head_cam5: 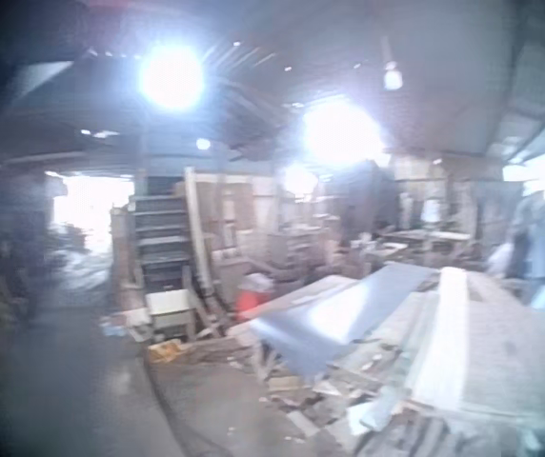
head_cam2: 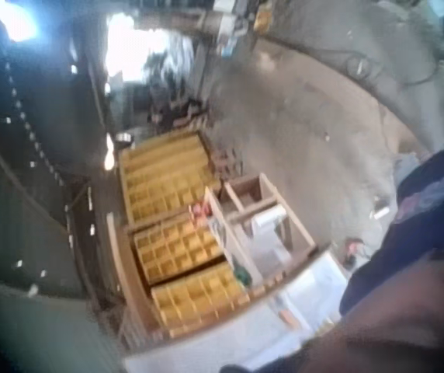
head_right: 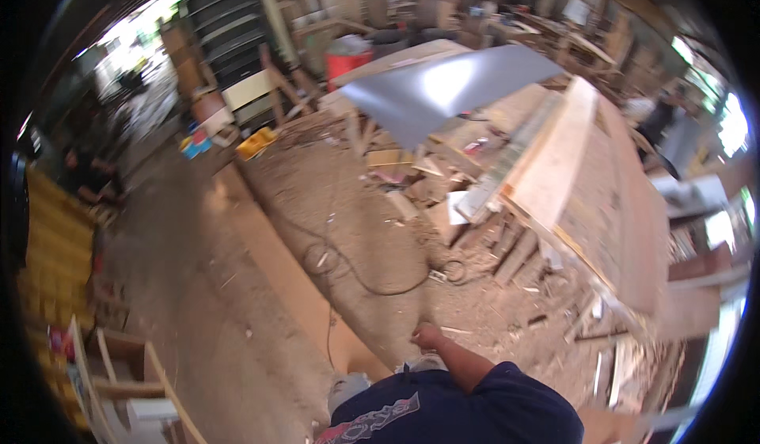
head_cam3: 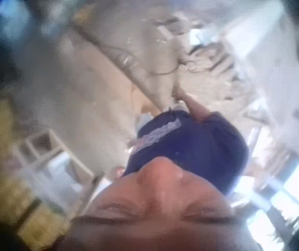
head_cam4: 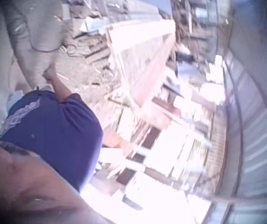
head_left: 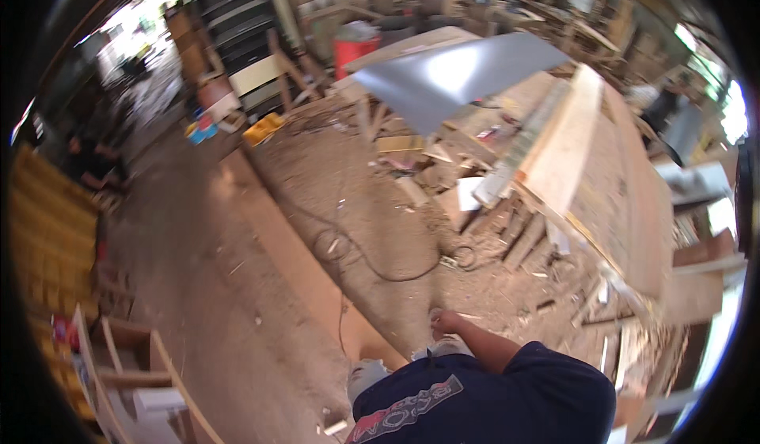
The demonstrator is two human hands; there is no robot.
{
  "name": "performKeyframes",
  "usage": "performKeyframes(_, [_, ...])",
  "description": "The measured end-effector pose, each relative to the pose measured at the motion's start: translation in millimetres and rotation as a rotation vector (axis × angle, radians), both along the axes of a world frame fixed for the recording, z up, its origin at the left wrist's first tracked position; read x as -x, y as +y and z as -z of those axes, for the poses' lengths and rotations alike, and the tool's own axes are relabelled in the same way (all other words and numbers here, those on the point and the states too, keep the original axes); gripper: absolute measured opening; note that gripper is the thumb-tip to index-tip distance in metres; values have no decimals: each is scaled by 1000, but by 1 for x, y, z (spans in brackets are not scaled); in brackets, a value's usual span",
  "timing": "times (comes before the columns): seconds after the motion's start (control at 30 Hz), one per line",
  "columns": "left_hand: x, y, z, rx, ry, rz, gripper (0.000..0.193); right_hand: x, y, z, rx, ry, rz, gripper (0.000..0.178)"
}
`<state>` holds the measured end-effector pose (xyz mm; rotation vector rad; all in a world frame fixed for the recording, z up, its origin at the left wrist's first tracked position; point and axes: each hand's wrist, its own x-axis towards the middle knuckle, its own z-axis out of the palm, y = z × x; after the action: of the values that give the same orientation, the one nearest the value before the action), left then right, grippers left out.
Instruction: The person carries a flexible grey sheet with another person and aligns it on a wooden board at a workbench, then smooths the surface by hand and picks up screws from a plastic container.
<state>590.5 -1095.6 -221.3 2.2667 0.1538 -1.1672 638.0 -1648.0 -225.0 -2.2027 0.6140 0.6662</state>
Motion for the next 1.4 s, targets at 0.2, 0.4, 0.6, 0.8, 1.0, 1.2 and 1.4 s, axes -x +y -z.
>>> performKeyframes(0.2, [-133, 60, -15, -33, -159, 156, 36, 82, 103, -79, -51, -86, 183, 44])
performKeyframes(0.4, [-267, 38, -54, 58, -444, -1, 36, 167, 118, -122, 106, -174, 305, 44])
performKeyframes(0.6, [-230, -109, -98, 211, -350, 391, 33, 178, 141, -161, 36, -354, 530, 40])
performKeyframes(0.8, [-57, -233, -143, 529, 16, 778, 46, 167, 207, -294, -95, -729, 29, 66])
performKeyframes(1.0, [122, -280, -187, 506, -40, 1154, 55, 276, 219, -191, 9, -755, 357, 73])
performKeyframes(1.2, [210, -285, -248, 379, -149, 1328, 62, 389, 159, -165, 352, -264, 222, 67])
performKeyframes(1.4, [218, -182, -157, 388, -350, 1254, 52, 316, 265, -294, -378, -340, -128, 73])
